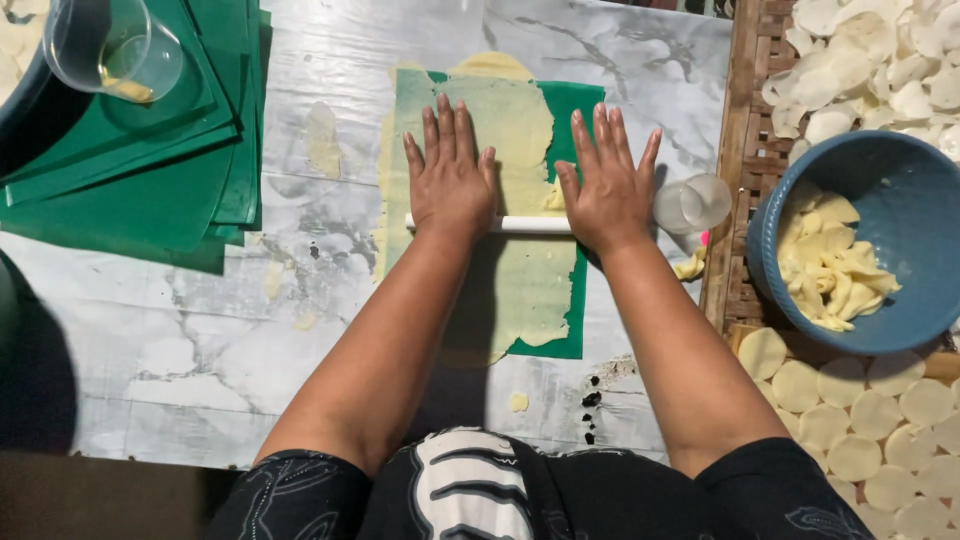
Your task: The person is rolling out small pieces of dough into thin sheets using a rolling pin on a mat.
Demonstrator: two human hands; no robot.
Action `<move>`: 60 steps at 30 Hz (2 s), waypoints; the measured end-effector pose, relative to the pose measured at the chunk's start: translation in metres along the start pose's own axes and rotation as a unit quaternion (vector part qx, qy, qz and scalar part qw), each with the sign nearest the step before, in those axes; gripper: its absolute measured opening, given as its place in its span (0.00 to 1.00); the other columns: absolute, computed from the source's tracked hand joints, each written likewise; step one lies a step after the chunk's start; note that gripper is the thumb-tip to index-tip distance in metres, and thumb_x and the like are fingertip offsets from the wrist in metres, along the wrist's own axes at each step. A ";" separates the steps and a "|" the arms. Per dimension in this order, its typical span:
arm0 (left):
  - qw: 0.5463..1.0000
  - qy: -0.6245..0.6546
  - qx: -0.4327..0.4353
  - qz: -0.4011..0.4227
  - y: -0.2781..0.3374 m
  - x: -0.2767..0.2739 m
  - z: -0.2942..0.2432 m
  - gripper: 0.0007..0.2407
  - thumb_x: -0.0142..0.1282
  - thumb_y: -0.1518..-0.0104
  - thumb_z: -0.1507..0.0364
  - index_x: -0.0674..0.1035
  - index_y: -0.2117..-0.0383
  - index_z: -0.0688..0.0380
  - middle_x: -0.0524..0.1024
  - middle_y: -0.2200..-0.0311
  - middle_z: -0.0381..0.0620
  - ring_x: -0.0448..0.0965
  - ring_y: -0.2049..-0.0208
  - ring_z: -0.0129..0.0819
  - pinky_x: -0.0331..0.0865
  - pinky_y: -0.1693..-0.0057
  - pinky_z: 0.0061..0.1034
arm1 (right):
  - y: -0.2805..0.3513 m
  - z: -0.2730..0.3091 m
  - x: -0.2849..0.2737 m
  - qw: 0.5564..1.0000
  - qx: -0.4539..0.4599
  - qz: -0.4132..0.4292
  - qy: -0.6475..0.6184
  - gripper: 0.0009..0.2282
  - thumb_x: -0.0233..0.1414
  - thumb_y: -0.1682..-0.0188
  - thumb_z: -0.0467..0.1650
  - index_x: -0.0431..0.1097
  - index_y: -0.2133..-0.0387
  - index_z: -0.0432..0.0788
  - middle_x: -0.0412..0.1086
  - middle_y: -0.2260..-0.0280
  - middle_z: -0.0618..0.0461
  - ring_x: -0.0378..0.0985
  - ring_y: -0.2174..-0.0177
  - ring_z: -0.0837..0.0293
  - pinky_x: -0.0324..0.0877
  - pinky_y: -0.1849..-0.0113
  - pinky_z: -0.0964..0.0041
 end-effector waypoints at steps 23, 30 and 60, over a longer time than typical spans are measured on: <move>0.911 0.080 0.294 -0.276 0.062 0.028 0.000 0.14 0.65 0.48 0.58 0.78 0.58 0.38 0.74 0.63 0.34 0.77 0.56 0.36 0.69 0.49 0.34 | 0.020 -0.026 -0.003 0.972 0.038 -0.108 -0.206 0.09 0.49 0.38 0.36 0.75 0.58 0.47 0.74 0.63 0.48 0.79 0.60 0.43 0.72 0.56 0.49; 0.938 0.076 0.255 -0.224 0.046 0.009 -0.016 0.24 0.67 0.48 0.59 0.72 0.45 0.40 0.68 0.40 0.51 0.67 0.36 0.54 0.64 0.38 0.51 | 0.044 0.000 0.005 0.995 -0.021 -0.094 0.016 0.21 0.38 0.35 0.39 0.62 0.35 0.41 0.61 0.36 0.38 0.62 0.36 0.43 0.41 0.39 0.31; 0.991 0.007 0.122 -0.052 0.004 0.020 -0.020 0.28 0.25 0.30 0.52 0.52 0.26 0.47 0.40 0.24 0.47 0.33 0.24 0.47 0.26 0.26 0.49 | 0.019 -0.038 0.029 0.987 0.109 -0.111 -0.050 0.15 0.57 0.48 0.43 0.70 0.48 0.64 0.65 0.55 0.70 0.68 0.53 0.61 0.55 0.48 0.51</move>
Point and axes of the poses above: each hand's wrist, its own y-axis away from the middle knuckle, its own x-axis out of the palm, z = x × y, the point moved 8 cm from there along -y, towards the middle knuckle
